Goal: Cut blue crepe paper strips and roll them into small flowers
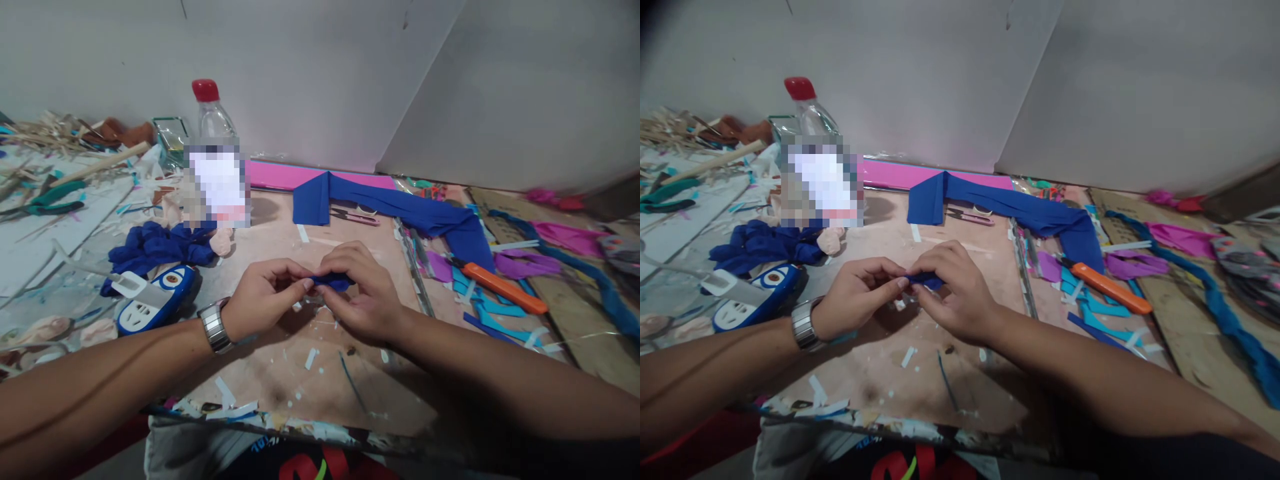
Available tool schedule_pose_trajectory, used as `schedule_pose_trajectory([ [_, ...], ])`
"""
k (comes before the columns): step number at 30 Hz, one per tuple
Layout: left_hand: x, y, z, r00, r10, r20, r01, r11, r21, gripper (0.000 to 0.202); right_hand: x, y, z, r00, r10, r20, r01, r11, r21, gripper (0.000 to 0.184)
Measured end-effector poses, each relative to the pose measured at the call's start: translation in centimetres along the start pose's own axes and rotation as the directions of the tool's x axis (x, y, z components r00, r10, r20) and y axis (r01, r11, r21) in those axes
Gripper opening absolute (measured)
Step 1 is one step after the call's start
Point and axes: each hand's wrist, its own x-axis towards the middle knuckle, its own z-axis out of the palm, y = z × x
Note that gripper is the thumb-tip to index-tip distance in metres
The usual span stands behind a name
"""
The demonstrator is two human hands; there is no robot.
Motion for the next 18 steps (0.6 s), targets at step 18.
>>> schedule_pose_trajectory([
  [18, 0.05, 0.12, 0.05, 0.999, -0.038, -0.018, 0.039, 0.998, 0.040, 0.022, -0.11, 0.12, -0.07, 0.997, 0.063, -0.037, -0.063, 0.998, -0.002, 0.010],
])
